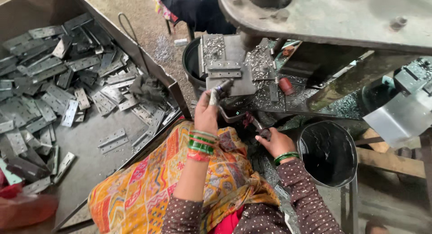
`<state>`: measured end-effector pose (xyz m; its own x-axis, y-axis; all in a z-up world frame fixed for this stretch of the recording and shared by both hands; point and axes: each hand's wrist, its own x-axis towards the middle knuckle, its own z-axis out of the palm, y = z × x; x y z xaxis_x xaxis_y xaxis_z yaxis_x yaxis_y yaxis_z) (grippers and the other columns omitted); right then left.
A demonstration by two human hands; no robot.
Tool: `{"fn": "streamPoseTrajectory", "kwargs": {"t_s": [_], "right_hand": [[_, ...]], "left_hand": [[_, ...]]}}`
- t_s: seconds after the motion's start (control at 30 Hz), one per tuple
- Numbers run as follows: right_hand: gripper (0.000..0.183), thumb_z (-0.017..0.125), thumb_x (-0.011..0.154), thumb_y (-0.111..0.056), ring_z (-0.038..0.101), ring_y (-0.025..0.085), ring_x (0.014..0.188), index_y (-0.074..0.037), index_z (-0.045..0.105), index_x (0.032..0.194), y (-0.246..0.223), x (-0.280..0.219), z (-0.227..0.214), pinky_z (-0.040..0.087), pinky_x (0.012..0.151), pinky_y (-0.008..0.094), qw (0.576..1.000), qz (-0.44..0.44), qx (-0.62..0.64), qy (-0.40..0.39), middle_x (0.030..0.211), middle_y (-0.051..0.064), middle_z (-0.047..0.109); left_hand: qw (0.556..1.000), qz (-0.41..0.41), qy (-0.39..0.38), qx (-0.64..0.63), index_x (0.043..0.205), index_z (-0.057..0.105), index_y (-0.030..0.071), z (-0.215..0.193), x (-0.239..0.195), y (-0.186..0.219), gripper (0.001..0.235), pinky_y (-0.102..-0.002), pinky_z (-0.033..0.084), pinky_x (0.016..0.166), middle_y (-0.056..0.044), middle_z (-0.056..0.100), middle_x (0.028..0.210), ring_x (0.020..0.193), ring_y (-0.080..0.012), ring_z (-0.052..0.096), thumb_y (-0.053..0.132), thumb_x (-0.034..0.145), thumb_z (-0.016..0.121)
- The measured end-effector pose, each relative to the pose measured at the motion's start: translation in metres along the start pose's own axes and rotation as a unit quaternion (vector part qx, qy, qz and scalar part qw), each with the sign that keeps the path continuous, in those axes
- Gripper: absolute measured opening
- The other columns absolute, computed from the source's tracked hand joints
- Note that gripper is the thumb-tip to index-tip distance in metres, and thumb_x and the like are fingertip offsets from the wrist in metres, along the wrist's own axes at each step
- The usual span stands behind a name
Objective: The person picks up metal hinges from a bin by hand, positions them individually under a drill press to create holes, and then sets the finished pieces aside.
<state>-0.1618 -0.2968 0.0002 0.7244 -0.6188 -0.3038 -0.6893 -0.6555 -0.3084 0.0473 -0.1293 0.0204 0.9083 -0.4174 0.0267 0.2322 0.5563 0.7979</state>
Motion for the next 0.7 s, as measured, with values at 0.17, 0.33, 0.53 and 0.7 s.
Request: {"fn": "streamPoseTrajectory", "kwargs": {"t_s": [0.17, 0.33, 0.53, 0.7], "right_hand": [[0.053, 0.075, 0.085, -0.04, 0.067, 0.035, 0.108, -0.005, 0.066, 0.125, -0.024, -0.03, -0.026, 0.054, 0.091, 0.044, 0.967, -0.171, 0.05, 0.183, 0.127, 0.018, 0.066], [0.062, 0.068, 0.098, -0.04, 0.063, 0.024, 0.125, -0.007, 0.049, 0.147, -0.065, -0.08, -0.06, 0.052, 0.106, 0.039, 0.758, -0.208, 0.618, -0.021, 0.143, 0.012, 0.058], [0.037, 0.061, 0.106, -0.023, 0.069, 0.024, 0.11, 0.001, 0.056, 0.134, -0.097, -0.101, -0.074, 0.057, 0.096, 0.039, 0.671, -0.114, 0.728, -0.086, 0.128, 0.018, 0.068], [0.03, 0.058, 0.105, -0.017, 0.07, 0.022, 0.106, -0.001, 0.057, 0.13, -0.096, -0.112, -0.056, 0.058, 0.096, 0.038, 0.649, -0.07, 0.745, -0.134, 0.123, 0.015, 0.069]], "left_hand": [[0.985, -0.107, -0.039, -0.131, 0.128, 0.063, 0.002, 0.007, -0.06, 0.028, 0.035, -0.027, 0.054, 0.105, -0.006, 0.067, 0.125, 0.114, -0.0133, 0.065, -0.004, 0.095, 0.053], [0.984, -0.133, -0.118, -0.014, 0.144, 0.06, 0.003, 0.01, -0.109, 0.046, 0.037, -0.025, 0.045, 0.101, -0.005, 0.059, 0.145, 0.12, -0.0111, 0.054, 0.011, 0.109, 0.054], [0.909, 0.132, -0.226, 0.326, 0.127, 0.066, 0.008, -0.001, -0.126, 0.073, 0.031, -0.043, 0.041, 0.119, -0.015, 0.054, 0.15, 0.138, -0.0323, 0.055, 0.014, 0.096, 0.07], [0.825, 0.207, -0.279, 0.446, 0.128, 0.067, 0.015, 0.0, -0.136, 0.113, 0.044, -0.058, 0.033, 0.124, -0.019, 0.052, 0.151, 0.139, -0.0439, 0.049, 0.014, 0.085, 0.077]]}}
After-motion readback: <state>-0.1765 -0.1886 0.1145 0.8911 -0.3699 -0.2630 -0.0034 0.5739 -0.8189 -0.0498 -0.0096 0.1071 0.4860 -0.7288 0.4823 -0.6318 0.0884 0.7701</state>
